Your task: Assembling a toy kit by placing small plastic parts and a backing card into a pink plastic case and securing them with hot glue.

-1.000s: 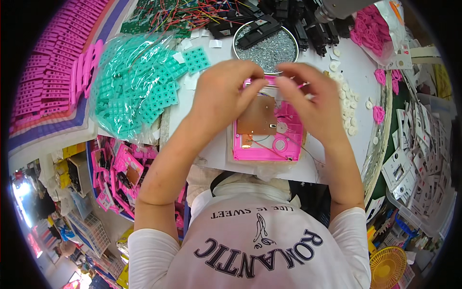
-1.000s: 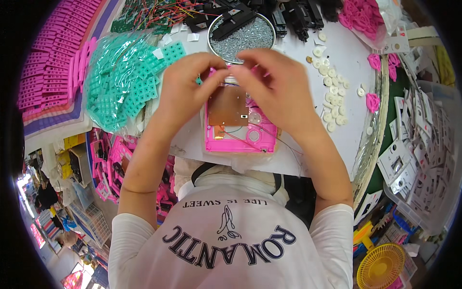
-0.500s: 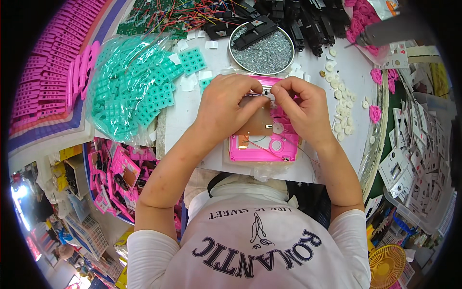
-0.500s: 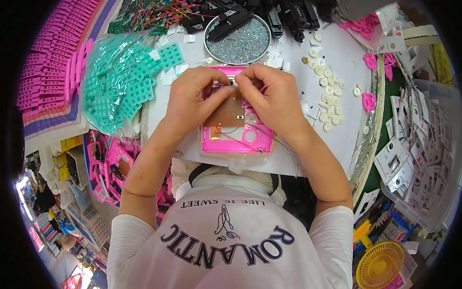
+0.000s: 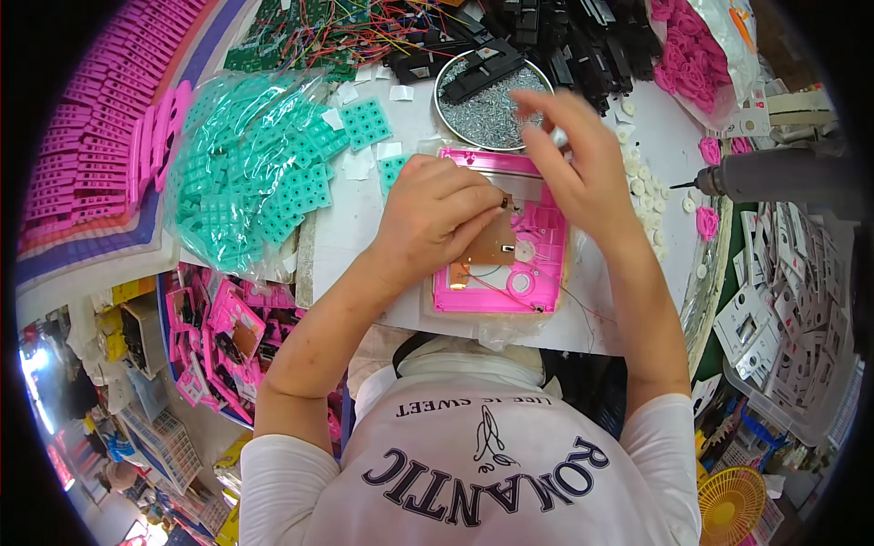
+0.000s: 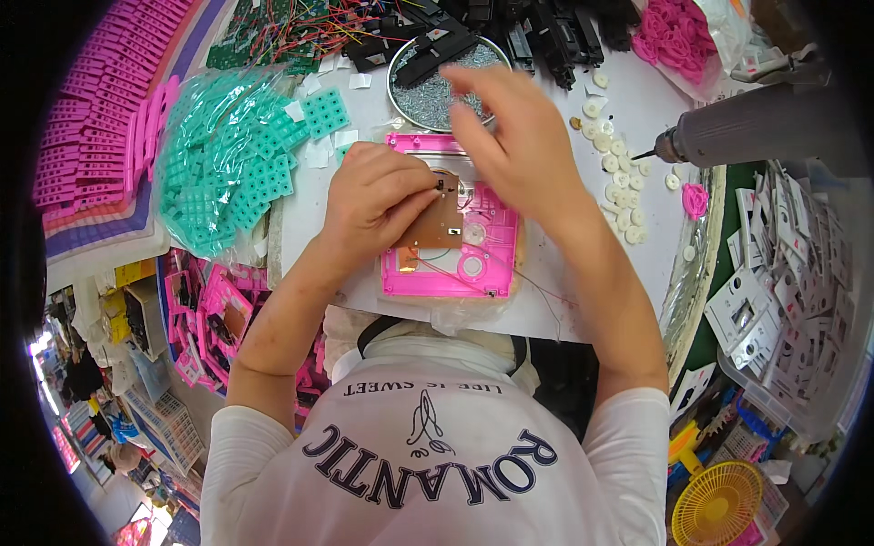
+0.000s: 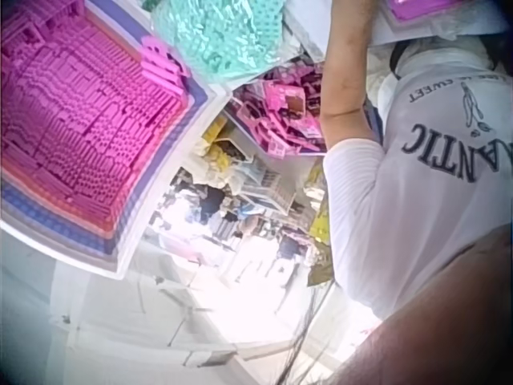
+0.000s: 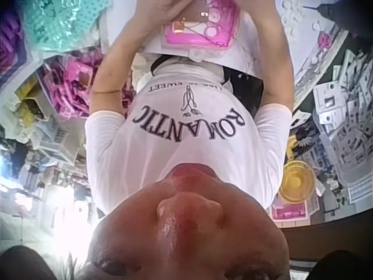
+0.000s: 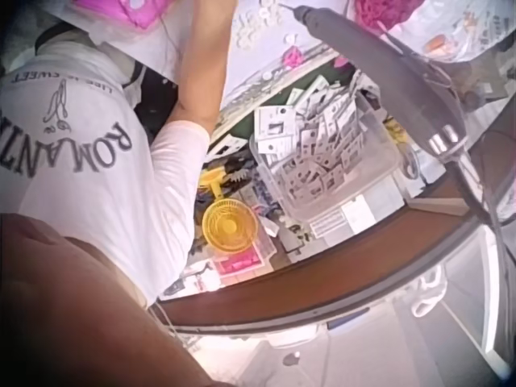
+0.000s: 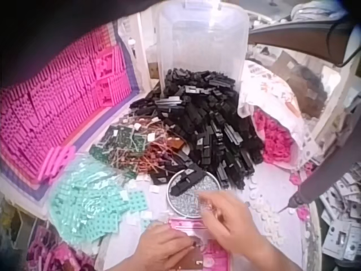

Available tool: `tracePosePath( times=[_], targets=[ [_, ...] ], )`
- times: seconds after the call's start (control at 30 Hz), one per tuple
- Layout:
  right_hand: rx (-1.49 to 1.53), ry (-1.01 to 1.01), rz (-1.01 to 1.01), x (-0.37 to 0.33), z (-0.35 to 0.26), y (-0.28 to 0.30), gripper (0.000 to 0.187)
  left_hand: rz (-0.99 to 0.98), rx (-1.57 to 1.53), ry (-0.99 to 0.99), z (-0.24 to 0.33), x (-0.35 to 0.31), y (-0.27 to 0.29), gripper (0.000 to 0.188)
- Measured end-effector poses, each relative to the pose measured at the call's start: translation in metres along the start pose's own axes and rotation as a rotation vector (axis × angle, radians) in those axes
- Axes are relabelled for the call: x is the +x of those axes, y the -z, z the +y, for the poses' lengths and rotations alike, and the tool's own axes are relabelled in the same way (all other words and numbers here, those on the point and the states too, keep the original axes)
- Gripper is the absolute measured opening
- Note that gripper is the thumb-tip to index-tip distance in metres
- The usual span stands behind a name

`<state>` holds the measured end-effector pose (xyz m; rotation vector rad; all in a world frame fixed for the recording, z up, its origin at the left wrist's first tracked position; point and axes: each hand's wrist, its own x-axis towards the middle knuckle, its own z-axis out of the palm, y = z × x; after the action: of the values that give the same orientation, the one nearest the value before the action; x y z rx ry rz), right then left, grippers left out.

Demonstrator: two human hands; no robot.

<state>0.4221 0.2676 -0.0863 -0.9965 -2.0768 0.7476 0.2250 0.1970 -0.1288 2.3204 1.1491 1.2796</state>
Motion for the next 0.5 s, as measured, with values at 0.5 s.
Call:
tracePosePath(
  times=[0.5],
  targets=[
    [-0.445, 0.286, 0.318, 0.048, -0.001, -0.041, 0.043, 0.153, 0.071, 0.237, 0.003, -0.015, 0.003, 0.012]
  ],
)
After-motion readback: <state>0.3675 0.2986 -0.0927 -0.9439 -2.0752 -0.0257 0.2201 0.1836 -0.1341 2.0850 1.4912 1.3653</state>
